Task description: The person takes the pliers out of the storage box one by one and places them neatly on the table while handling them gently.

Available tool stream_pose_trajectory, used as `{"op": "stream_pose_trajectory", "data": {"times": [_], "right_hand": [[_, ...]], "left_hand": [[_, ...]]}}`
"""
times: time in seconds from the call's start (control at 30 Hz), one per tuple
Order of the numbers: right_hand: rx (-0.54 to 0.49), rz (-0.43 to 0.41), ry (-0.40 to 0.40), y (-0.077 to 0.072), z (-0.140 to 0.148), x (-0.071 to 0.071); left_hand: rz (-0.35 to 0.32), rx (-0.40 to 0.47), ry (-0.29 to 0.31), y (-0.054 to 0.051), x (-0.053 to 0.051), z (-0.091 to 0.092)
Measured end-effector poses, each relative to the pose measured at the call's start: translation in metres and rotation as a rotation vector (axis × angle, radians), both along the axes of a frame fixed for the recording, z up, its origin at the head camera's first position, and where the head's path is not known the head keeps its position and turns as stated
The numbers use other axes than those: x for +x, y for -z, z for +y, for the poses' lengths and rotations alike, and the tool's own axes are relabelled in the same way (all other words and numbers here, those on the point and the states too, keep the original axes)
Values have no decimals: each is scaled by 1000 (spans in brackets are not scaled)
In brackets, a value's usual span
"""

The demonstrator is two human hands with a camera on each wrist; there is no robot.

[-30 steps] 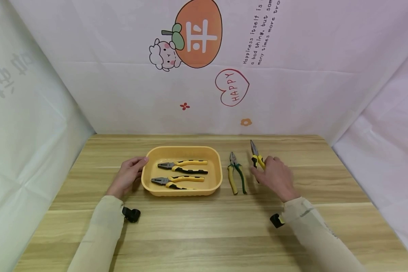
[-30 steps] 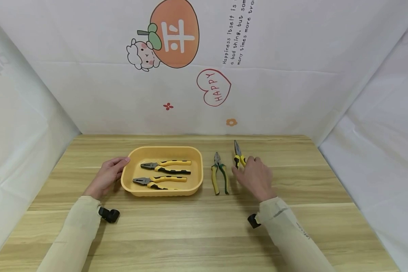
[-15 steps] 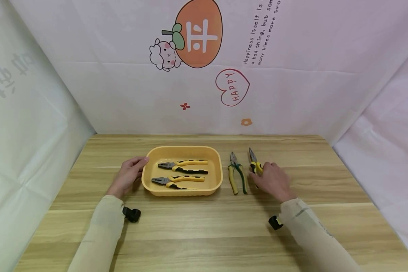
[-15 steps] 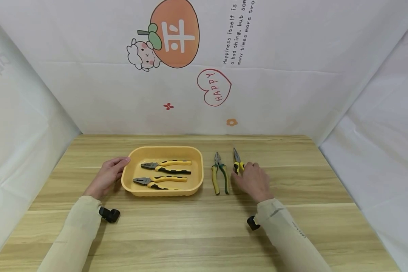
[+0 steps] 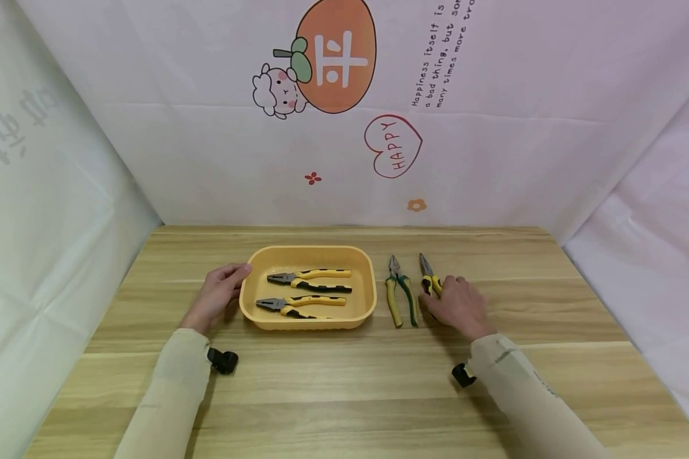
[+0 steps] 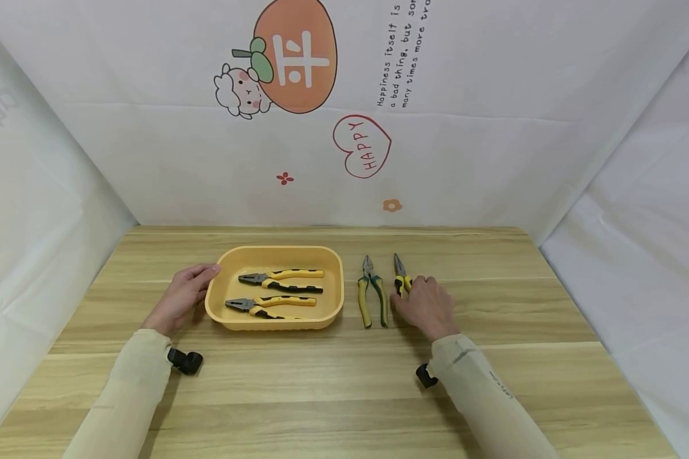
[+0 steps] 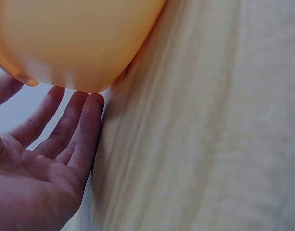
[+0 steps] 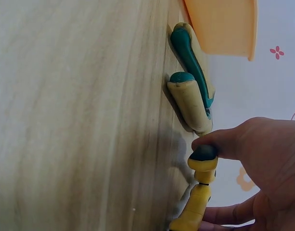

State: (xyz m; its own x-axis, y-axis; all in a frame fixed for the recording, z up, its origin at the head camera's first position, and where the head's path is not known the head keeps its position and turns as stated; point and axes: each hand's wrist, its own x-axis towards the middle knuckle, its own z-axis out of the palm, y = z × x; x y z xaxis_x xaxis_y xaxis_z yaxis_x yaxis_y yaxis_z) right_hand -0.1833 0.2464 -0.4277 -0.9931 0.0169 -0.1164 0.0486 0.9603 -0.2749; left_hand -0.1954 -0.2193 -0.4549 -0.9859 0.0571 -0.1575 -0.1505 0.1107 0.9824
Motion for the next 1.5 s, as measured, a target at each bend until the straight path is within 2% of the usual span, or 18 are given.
{"op": "stream_pose_trajectory", "data": {"times": [0.37, 0.77, 1.27, 1.5], "right_hand": [[42, -35, 7, 0, -2, -1], [76, -23, 8, 0, -7, 1], [81, -45, 11, 0, -9, 1], [83, -42, -2, 1, -9, 1]], "left_hand": [[3, -5, -2, 0, -1, 0], [5, 1, 1, 0, 0, 0], [3, 17, -8, 3, -2, -1], [-6, 5, -4, 0, 0, -1]]}}
